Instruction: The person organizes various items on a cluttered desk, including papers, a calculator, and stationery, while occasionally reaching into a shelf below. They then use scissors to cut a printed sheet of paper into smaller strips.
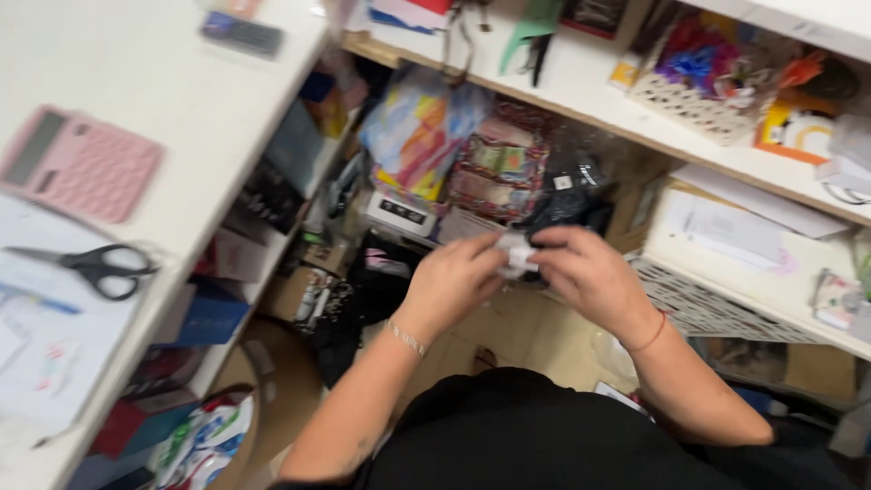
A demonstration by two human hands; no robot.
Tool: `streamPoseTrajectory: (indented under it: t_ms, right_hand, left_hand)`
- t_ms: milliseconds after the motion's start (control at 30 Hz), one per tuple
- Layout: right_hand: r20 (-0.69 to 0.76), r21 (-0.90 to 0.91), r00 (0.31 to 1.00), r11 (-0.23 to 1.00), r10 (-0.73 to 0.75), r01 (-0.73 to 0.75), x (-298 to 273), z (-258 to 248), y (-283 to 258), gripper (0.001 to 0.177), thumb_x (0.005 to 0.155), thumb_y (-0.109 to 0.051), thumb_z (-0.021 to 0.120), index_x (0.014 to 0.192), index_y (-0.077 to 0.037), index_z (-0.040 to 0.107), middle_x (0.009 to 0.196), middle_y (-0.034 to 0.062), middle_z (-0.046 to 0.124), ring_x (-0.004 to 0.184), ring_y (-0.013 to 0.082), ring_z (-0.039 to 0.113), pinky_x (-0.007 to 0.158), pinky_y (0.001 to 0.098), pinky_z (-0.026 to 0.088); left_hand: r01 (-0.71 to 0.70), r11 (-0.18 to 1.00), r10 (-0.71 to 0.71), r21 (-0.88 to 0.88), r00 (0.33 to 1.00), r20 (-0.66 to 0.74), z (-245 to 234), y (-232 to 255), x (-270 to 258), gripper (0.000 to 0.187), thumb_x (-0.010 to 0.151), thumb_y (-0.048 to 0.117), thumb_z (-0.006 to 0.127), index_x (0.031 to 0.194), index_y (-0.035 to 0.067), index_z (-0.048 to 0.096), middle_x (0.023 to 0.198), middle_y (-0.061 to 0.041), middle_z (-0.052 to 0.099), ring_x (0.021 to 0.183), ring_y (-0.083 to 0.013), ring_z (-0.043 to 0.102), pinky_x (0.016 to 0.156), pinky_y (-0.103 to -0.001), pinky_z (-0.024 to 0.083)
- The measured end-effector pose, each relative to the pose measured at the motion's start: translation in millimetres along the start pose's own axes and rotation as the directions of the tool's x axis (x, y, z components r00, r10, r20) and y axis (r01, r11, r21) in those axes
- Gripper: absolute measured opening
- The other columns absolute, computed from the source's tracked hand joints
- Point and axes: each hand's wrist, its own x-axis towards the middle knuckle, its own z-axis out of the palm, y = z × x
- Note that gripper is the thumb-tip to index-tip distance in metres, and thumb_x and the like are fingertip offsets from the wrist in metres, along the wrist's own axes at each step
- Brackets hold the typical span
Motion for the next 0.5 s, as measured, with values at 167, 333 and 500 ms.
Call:
streamPoseTrajectory:
  t_ms: [167, 333, 500]
  right_hand:
    - [-0.169, -0.161, 0.975, 0.971, 0.147, -0.175, 18, -14, 113, 0.015, 0.088, -0.017, 0.077, 0.103, -0.020, 0.077, 0.112, 0.0006, 0.067, 0.103, 0.0263, 0.067, 0.088, 0.0412, 0.055]
    - [-0.394, -0.220, 0.901, 0.933, 0.183, -0.285, 73, -10, 191, 0.013, 0.094, -0.013, 0.078, 0.105, -0.022, 0.079, 0.100, -0.0021, 0.063, 0.096, 0.0230, 0.067, 0.081, 0.0362, 0.056]
    - [-0.444, -0.302, 0.884, 0.904, 0.147, -0.302, 105, -1, 220, 0.012, 0.095, -0.014, 0.075, 0.104, -0.022, 0.080, 0.100, -0.0021, 0.066, 0.090, 0.0238, 0.071, 0.075, 0.0349, 0.058]
  left_hand:
    - [0.027, 0.995, -0.025, 0.096, 0.999, -0.019, 73, -13, 136, 0.035, 0.078, 0.034, 0.078, 0.110, 0.025, 0.068, 0.114, -0.004, 0.071, 0.096, -0.0301, 0.071, 0.083, -0.046, 0.057]
    - [0.035, 0.992, -0.010, 0.118, 0.978, -0.210, 131, -42, 250, 0.034, 0.072, 0.034, 0.084, 0.101, 0.023, 0.069, 0.107, -0.004, 0.075, 0.095, -0.0311, 0.073, 0.101, -0.051, 0.046]
    - [0.273, 0.959, -0.244, 0.077, 0.932, -0.267, 151, -42, 288, 0.051, 0.070, 0.040, 0.086, 0.103, 0.023, 0.052, 0.094, -0.005, 0.075, 0.103, -0.0257, 0.072, 0.119, -0.060, 0.022]
